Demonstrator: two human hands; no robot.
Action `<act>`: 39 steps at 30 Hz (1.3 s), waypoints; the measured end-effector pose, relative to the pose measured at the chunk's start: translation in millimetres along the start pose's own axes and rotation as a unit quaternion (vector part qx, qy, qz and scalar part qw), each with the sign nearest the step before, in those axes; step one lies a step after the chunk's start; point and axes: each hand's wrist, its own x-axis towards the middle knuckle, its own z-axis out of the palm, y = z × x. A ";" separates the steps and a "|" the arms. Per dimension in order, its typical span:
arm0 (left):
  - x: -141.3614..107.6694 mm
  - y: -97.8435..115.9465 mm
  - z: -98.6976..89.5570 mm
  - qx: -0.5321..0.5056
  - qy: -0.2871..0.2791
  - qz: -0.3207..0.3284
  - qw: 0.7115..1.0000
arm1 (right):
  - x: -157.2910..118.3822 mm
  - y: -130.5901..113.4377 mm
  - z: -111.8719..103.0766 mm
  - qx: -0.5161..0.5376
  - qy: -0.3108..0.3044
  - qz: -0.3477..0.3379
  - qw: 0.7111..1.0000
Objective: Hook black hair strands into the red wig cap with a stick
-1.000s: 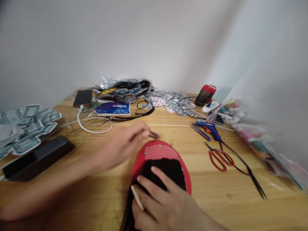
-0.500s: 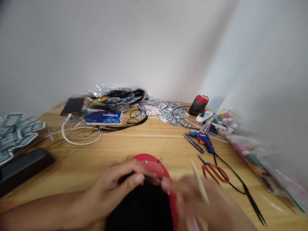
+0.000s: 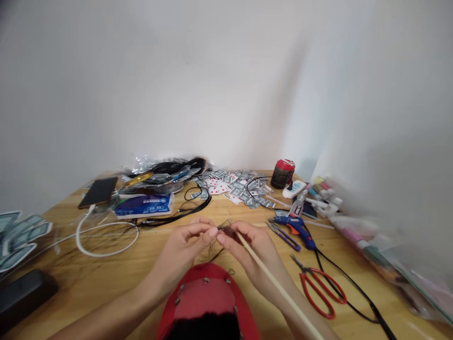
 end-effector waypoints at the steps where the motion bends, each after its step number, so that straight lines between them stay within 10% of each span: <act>1: 0.4 -1.6 -0.5 -0.003 -0.004 -0.004 1.000 | 0.7 4.3 -0.8 0.021 -0.013 0.012 1.000; 13: 5.7 5.2 -9.9 -0.228 -0.045 -0.158 0.960 | 5.3 9.5 -20.8 0.318 -0.070 0.100 0.940; 24: 21.8 18.7 -46.4 -0.239 -0.069 -0.237 0.939 | 19.0 32.8 -61.6 0.262 0.036 0.111 0.958; 39: 35.6 40.7 -69.5 -0.278 0.174 -0.112 0.938 | 38.3 84.5 -78.8 0.090 0.162 0.142 0.972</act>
